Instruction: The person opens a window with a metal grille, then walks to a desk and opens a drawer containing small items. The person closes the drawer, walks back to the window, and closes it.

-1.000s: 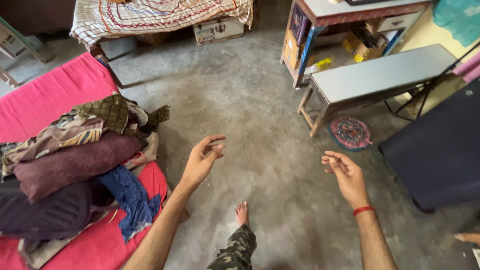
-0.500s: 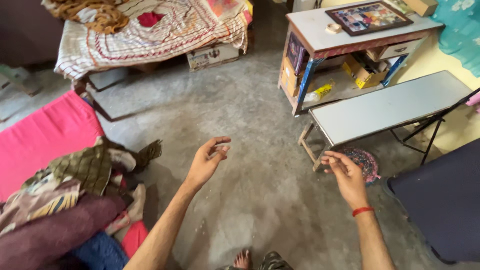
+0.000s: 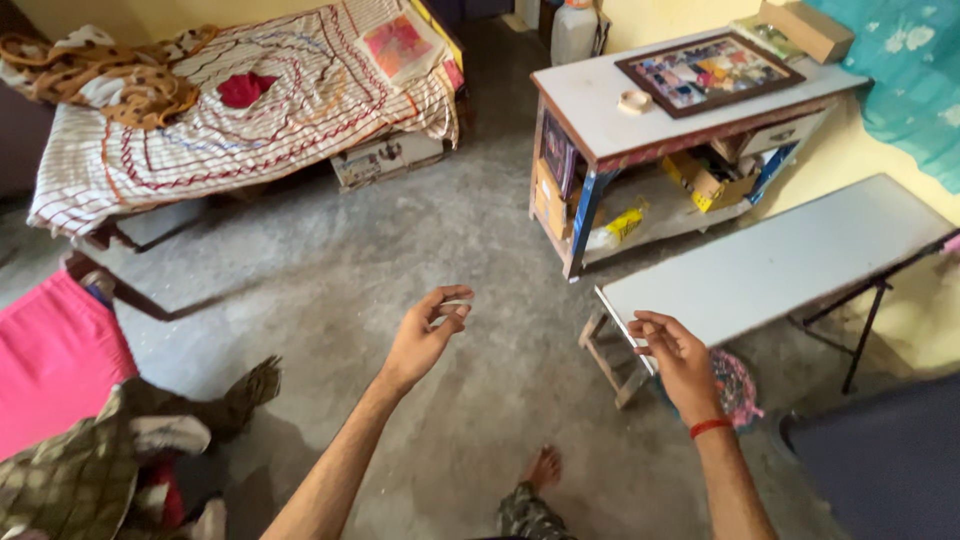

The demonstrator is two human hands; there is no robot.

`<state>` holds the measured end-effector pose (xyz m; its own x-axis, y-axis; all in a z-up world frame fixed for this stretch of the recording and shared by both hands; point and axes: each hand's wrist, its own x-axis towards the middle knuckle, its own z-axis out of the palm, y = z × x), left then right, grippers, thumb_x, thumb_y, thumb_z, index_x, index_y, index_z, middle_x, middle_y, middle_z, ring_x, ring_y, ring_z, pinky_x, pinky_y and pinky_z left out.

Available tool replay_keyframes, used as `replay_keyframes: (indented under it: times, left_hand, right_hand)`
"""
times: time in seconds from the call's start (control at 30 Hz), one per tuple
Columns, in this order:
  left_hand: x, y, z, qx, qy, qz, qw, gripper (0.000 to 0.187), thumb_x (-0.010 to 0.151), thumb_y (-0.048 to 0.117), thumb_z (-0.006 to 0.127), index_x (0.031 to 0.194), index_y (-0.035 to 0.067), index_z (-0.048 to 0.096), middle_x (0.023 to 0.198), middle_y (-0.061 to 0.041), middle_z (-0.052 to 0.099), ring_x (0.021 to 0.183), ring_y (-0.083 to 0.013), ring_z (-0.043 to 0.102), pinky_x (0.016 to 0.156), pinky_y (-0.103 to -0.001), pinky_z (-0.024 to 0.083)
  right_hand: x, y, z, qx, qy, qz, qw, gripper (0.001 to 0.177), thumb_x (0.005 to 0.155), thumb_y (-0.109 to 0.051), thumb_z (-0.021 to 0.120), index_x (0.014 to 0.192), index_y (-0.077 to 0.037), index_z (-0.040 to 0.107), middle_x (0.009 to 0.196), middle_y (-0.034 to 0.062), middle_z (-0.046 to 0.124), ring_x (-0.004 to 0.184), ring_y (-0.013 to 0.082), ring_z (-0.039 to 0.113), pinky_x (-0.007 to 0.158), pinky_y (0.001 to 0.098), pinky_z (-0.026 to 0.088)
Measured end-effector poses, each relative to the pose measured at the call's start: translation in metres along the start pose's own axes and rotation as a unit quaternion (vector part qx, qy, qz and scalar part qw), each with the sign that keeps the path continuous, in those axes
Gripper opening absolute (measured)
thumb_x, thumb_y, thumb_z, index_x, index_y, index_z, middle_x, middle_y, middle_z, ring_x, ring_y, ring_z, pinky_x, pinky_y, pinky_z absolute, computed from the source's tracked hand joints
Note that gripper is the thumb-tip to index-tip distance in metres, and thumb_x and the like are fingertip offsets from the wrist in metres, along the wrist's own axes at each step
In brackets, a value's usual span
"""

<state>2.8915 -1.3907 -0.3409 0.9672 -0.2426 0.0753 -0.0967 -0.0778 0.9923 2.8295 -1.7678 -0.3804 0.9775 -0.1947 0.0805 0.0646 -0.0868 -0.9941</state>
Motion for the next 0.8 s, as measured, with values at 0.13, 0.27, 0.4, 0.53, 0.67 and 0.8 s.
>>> replay_keyframes:
  times: [0.13, 0.27, 0.4, 0.53, 0.67, 0.8]
  left_hand:
    - [0.086, 0.01, 0.027, 0.001, -0.026, 0.004, 1.0, 0.037, 0.098, 0.016, 0.064, 0.133, 0.006, 0.063, 0.132, -0.003, 0.068, 0.112, -0.0142, 0.064, 0.09, -0.032, 0.057]
    - [0.174, 0.012, 0.052, -0.012, -0.041, 0.019, 0.999, 0.038, 0.096, 0.012, 0.063, 0.134, 0.006, 0.062, 0.133, -0.004, 0.068, 0.115, -0.0143, 0.064, 0.091, -0.032, 0.057]
    - [0.237, -0.003, 0.071, -0.017, -0.035, 0.034, 0.999, 0.036, 0.098, 0.013, 0.062, 0.134, 0.005, 0.062, 0.133, -0.004, 0.068, 0.117, -0.0154, 0.064, 0.092, -0.032, 0.057]
    - [0.301, -0.016, 0.089, -0.047, -0.055, 0.029, 0.997, 0.036, 0.099, 0.013, 0.062, 0.133, 0.004, 0.061, 0.134, -0.005, 0.067, 0.12, -0.0162, 0.063, 0.093, -0.033, 0.056]
    - [0.371, -0.026, 0.098, -0.025, -0.081, 0.022, 0.996, 0.035, 0.099, 0.015, 0.061, 0.133, 0.004, 0.061, 0.134, -0.004, 0.067, 0.121, -0.0154, 0.063, 0.093, -0.033, 0.057]
    - [0.452, -0.035, 0.106, -0.009, -0.101, 0.028, 0.994, 0.035, 0.099, 0.016, 0.061, 0.132, 0.005, 0.062, 0.132, -0.004, 0.069, 0.12, -0.0154, 0.065, 0.093, -0.034, 0.058]
  right_hand:
    - [0.076, 0.006, -0.008, 0.019, -0.011, 0.016, 1.0, 0.03, 0.103, -0.018, 0.058, 0.126, -0.001, 0.069, 0.113, 0.0106, 0.074, 0.106, 0.0178, 0.07, 0.086, 0.0325, 0.059]
    - [0.15, 0.01, -0.021, 0.014, -0.015, 0.026, 0.999, 0.03, 0.102, -0.019, 0.058, 0.125, -0.002, 0.069, 0.112, 0.0101, 0.074, 0.107, 0.0174, 0.07, 0.087, 0.0328, 0.06]
    - [0.21, 0.016, -0.034, -0.005, -0.029, 0.021, 0.999, 0.032, 0.103, -0.021, 0.058, 0.125, -0.001, 0.069, 0.113, 0.0089, 0.075, 0.109, 0.0172, 0.071, 0.088, 0.0319, 0.058]
    - [0.265, 0.021, -0.046, 0.009, -0.008, 0.03, 0.999, 0.032, 0.102, -0.02, 0.059, 0.127, -0.001, 0.068, 0.114, 0.0102, 0.074, 0.108, 0.0182, 0.07, 0.088, 0.0331, 0.058]
    - [0.32, 0.026, -0.068, -0.003, 0.036, 0.017, 0.999, 0.033, 0.104, -0.02, 0.058, 0.129, 0.0, 0.066, 0.115, 0.0109, 0.073, 0.109, 0.018, 0.069, 0.089, 0.0323, 0.058]
    - [0.383, 0.03, -0.09, -0.024, 0.094, 0.005, 0.995, 0.032, 0.105, -0.017, 0.056, 0.131, 0.001, 0.064, 0.117, 0.0121, 0.071, 0.11, 0.0192, 0.068, 0.089, 0.0336, 0.059]
